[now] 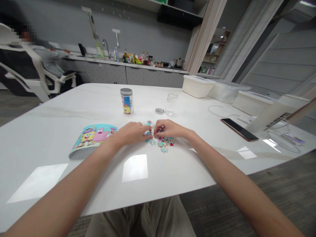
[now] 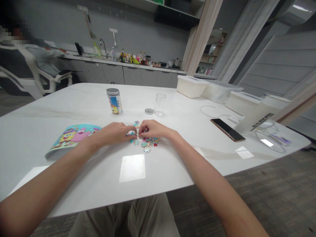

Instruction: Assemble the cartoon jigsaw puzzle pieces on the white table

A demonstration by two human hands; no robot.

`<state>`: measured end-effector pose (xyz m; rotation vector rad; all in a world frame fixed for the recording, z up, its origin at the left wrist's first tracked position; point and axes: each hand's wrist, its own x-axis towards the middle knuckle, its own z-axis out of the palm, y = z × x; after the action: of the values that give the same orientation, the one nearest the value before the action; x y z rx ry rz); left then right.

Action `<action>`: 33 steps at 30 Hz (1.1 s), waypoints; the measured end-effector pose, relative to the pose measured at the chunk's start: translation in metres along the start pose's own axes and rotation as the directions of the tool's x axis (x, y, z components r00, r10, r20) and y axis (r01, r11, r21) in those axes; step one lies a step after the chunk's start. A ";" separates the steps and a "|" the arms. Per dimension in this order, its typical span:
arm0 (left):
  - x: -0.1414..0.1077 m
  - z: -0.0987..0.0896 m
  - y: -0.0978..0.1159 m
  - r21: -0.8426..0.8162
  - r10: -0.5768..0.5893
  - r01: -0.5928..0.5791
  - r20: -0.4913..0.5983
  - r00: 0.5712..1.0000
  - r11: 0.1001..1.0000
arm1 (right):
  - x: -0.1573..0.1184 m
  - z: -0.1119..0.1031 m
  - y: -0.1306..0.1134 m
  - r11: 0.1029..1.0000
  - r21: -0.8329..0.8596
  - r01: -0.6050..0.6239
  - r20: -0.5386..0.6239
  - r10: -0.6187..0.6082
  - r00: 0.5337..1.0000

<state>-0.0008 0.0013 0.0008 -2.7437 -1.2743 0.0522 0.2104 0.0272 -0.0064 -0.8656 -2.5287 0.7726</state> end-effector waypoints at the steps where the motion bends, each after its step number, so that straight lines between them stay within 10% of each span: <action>1: 0.000 -0.001 0.000 0.002 -0.002 0.002 0.003 1.000 1.000 | 0.001 0.000 0.002 1.000 -0.005 -0.003 -0.009 0.003 1.000; 24: 0.000 -0.001 0.004 0.001 0.037 -0.037 -0.034 0.999 0.999 | -0.001 -0.008 0.007 0.996 -0.092 0.001 -0.084 -0.009 0.996; 33: 0.000 -0.001 0.003 0.004 0.019 -0.019 -0.043 0.999 1.000 | -0.008 -0.015 -0.001 0.995 -0.030 -0.100 0.161 0.104 0.982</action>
<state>0.0017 -0.0011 0.0017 -2.7383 -1.2358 -0.0027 0.2233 0.0279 0.0049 -0.9833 -2.6551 0.8820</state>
